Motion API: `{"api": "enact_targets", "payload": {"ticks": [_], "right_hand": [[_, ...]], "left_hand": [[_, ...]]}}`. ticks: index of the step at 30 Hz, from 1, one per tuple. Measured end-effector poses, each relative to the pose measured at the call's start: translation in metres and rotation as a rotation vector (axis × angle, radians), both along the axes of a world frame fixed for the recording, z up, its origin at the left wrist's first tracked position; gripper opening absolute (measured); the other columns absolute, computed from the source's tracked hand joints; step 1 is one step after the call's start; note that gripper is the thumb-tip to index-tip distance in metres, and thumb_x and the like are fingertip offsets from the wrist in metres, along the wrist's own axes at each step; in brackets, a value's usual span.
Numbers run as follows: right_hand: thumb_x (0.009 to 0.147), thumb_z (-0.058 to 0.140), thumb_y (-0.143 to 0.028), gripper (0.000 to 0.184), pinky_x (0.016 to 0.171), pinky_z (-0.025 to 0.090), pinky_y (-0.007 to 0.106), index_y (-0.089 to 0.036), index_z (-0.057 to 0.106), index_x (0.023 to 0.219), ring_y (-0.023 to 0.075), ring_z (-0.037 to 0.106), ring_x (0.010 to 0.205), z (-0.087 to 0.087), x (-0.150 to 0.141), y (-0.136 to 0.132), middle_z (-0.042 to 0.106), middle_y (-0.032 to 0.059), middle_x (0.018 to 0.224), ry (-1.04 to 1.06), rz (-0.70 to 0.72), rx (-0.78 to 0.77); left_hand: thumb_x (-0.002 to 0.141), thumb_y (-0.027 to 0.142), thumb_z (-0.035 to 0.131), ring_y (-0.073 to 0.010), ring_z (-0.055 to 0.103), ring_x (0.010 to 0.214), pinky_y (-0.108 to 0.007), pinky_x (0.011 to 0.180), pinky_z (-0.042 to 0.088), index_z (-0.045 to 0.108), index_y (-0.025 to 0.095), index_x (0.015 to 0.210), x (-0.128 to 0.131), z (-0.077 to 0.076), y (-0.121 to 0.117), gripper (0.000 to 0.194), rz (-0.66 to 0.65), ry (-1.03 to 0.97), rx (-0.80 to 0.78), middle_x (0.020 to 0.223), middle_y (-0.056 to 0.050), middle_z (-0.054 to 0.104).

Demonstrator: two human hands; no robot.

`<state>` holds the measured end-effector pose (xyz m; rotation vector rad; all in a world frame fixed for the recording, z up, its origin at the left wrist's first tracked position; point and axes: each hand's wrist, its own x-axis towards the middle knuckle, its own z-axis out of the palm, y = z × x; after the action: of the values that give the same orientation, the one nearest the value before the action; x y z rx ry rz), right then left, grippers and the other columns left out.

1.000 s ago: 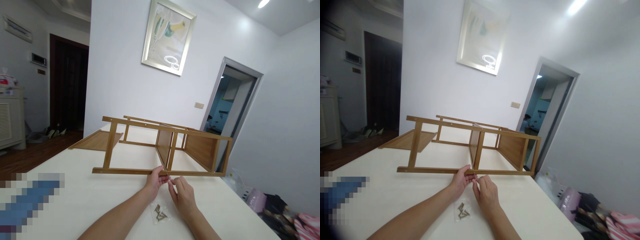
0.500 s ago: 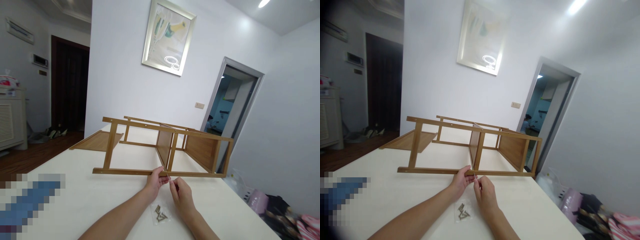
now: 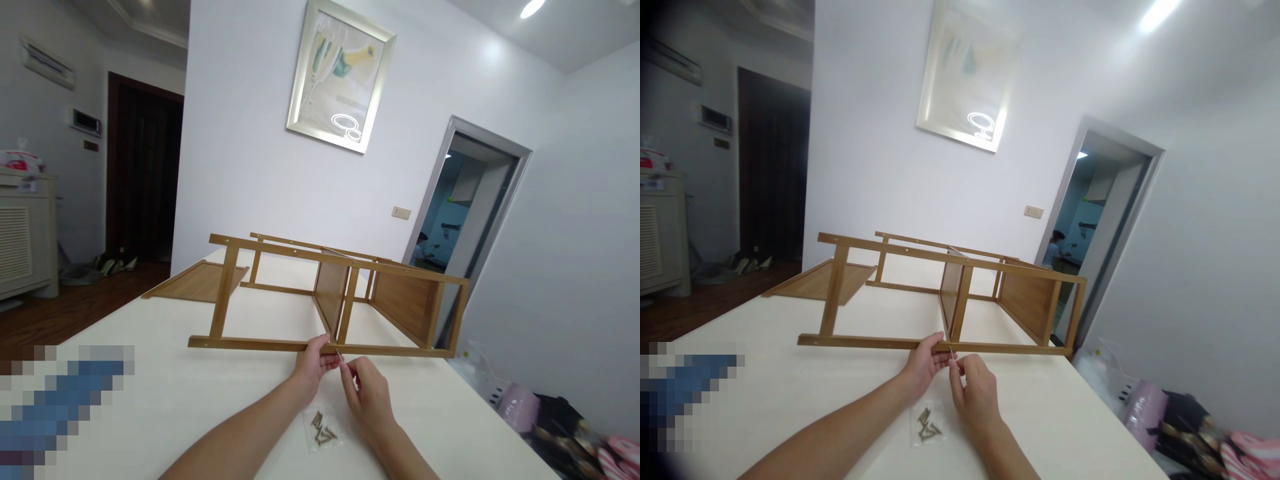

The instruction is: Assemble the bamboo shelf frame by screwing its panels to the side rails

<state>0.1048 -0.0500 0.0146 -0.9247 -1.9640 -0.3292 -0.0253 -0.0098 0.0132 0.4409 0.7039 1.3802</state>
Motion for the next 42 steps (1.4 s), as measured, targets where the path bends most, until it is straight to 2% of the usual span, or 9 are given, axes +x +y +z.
{"api": "enact_targets", "payload": {"ticks": [6,14,21,27,31,37,42], "right_hand": [[0.093,0.046,-0.021,0.020,0.056,0.035,0.025,-0.021,0.046,0.073,0.0134,0.051,0.060,0.001,-0.001,0.002,0.053,0.0008,0.065,-0.077,-0.043,0.076],[0.094,0.040,-0.019,0.020,0.053,0.030,0.026,-0.021,0.045,0.074,0.0139,0.047,0.058,0.014,-0.009,-0.004,0.053,0.0008,0.065,-0.211,-0.150,0.106],[0.085,0.041,-0.007,0.018,0.053,0.029,0.028,-0.021,0.048,0.076,0.0164,0.047,0.062,0.021,-0.010,-0.008,0.056,0.0044,0.071,-0.377,-0.185,0.109],[0.087,0.039,-0.009,0.016,0.051,0.030,0.026,-0.021,0.046,0.079,0.0149,0.050,0.058,0.017,-0.011,-0.006,0.056,0.0010,0.068,-0.270,-0.193,-0.017],[0.092,0.036,-0.015,0.016,0.051,0.032,0.025,-0.021,0.046,0.080,0.0144,0.051,0.055,0.016,-0.013,-0.006,0.057,0.0009,0.067,-0.241,-0.167,-0.037],[0.098,0.031,-0.026,0.025,0.047,0.031,0.024,-0.022,0.044,0.076,0.0141,0.052,0.048,0.012,-0.016,-0.006,0.057,-0.0001,0.059,-0.124,-0.136,-0.057],[0.099,0.032,-0.034,0.030,0.045,0.031,0.025,-0.024,0.040,0.071,0.0145,0.052,0.045,0.010,-0.017,-0.006,0.058,0.0007,0.058,0.002,-0.099,-0.170]], "left_hand": [[0.080,0.030,0.059,-0.0182,0.067,0.054,-0.028,0.057,0.053,0.059,0.012,0.078,0.000,-0.003,0.003,0.018,-0.013,0.004,0.001,0.063,-0.009,0.070],[0.079,0.028,0.061,-0.0154,0.064,0.049,-0.026,0.055,0.052,0.058,0.013,0.077,0.001,-0.003,0.003,0.016,-0.003,-0.016,-0.009,0.062,-0.007,0.069],[0.079,0.028,0.061,-0.0139,0.062,0.047,-0.025,0.054,0.052,0.057,0.013,0.073,-0.001,0.000,0.002,0.016,0.008,-0.049,-0.023,0.060,-0.006,0.067],[0.078,0.026,0.062,-0.0147,0.063,0.048,-0.026,0.054,0.052,0.057,0.013,0.073,0.000,0.002,0.000,0.015,0.011,-0.067,-0.028,0.062,-0.006,0.068],[0.079,0.025,0.061,-0.0148,0.063,0.048,-0.026,0.053,0.053,0.056,0.013,0.071,-0.001,0.002,0.000,0.015,0.014,-0.068,-0.024,0.061,-0.006,0.068],[0.080,0.026,0.060,-0.0165,0.066,0.052,-0.026,0.053,0.053,0.058,0.013,0.072,0.000,-0.003,0.004,0.015,-0.006,-0.058,-0.019,0.062,-0.008,0.069],[0.079,0.026,0.060,-0.0170,0.066,0.053,-0.027,0.056,0.054,0.057,0.013,0.071,0.000,-0.005,0.005,0.016,0.000,-0.052,-0.020,0.063,-0.008,0.069]]}}
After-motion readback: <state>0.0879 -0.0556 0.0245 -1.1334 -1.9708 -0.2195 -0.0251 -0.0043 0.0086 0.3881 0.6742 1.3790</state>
